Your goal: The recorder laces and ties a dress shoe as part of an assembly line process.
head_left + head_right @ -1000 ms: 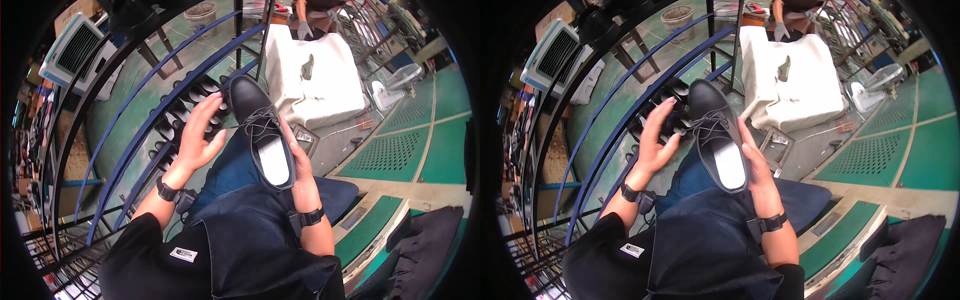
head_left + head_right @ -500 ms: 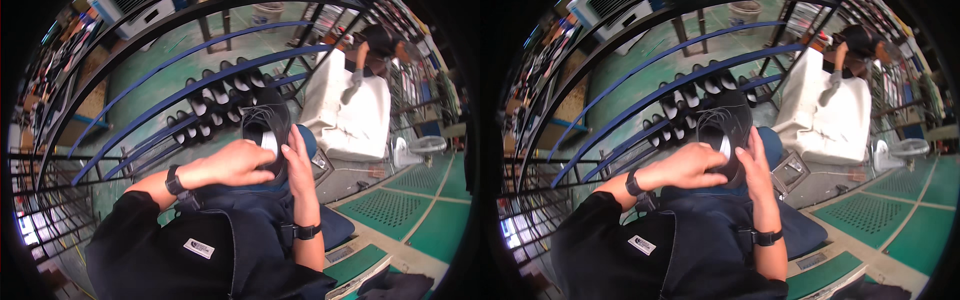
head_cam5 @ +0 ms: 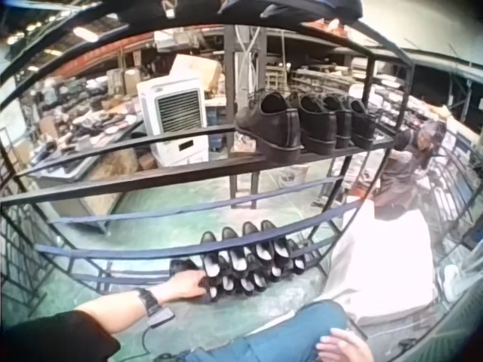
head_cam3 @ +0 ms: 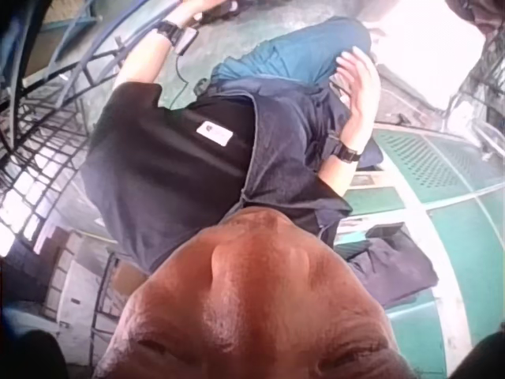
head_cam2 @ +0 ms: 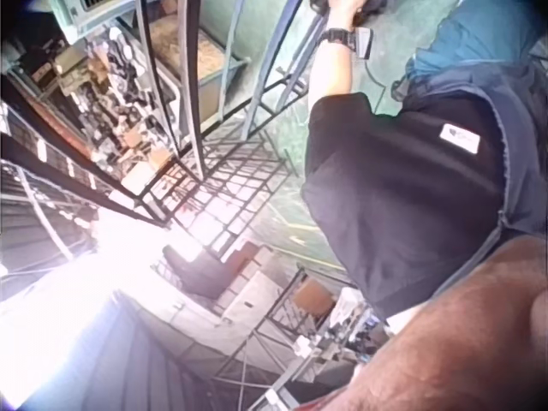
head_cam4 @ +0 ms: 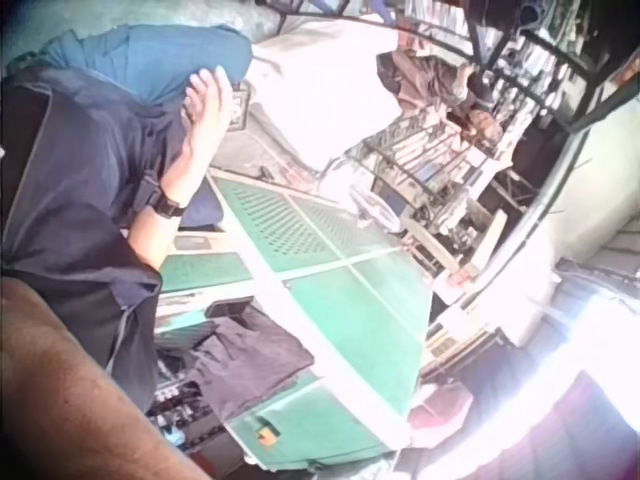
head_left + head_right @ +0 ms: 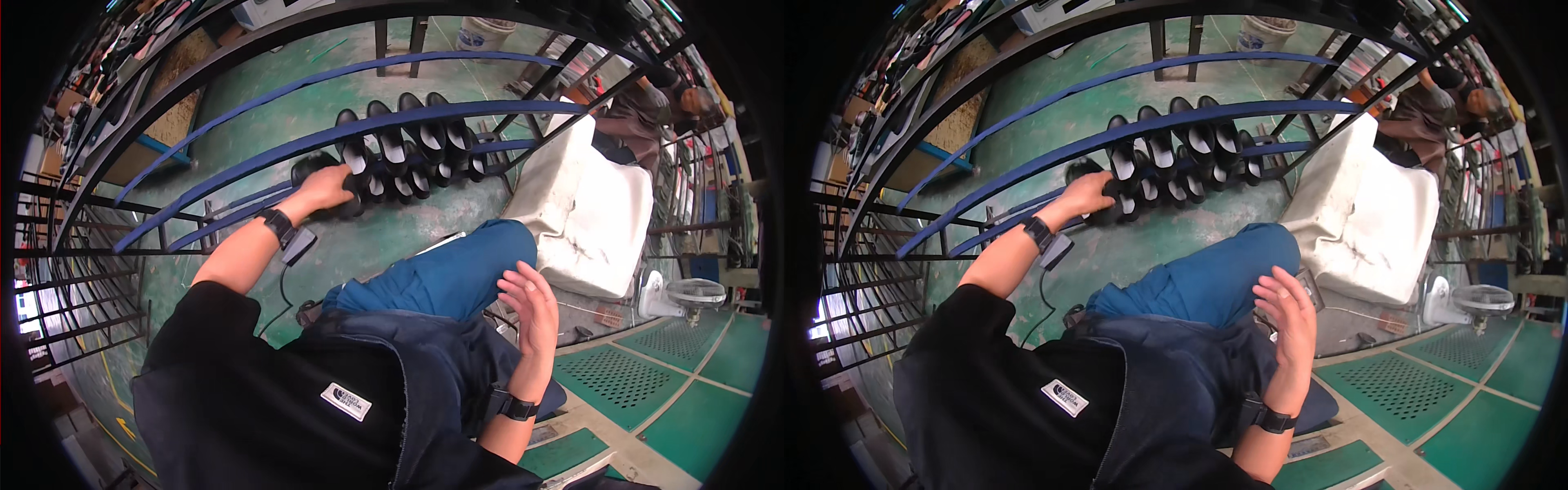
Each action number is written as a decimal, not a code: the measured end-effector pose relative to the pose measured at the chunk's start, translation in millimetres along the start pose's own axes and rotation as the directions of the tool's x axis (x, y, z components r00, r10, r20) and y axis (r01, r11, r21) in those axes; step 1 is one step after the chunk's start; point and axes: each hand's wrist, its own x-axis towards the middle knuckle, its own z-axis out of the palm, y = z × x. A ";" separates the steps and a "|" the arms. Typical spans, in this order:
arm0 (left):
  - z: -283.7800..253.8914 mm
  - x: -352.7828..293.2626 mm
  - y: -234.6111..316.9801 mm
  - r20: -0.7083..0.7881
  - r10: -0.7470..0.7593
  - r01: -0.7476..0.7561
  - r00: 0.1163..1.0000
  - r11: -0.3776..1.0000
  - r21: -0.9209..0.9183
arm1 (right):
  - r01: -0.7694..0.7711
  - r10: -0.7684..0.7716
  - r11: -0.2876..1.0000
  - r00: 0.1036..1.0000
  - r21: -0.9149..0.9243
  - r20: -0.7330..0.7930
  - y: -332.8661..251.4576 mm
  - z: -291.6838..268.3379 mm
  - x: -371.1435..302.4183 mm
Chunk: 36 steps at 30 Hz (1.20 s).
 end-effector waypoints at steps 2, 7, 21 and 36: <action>15.3 11.9 -39.0 -0.110 -0.056 0.073 0.992 0.985 0.157 | 0.001 -0.001 1.000 1.000 -0.008 0.004 -1.3 -2.0 0.1; 92.5 6.0 -154.7 -0.298 -0.081 0.135 0.951 0.977 0.165 | -0.033 0.035 0.998 0.998 -0.044 0.044 0.2 1.9 -1.9; 36.9 25.2 218.7 -0.047 0.551 -0.459 0.833 0.641 -0.616 | -0.041 -0.096 0.915 0.944 -0.402 -0.314 -101.7 -111.6 -141.6; 58.6 -9.7 325.8 0.071 0.712 -0.547 0.698 0.595 -0.589 | -0.447 -0.311 0.881 -0.304 -0.154 -0.900 77.6 -146.2 -638.4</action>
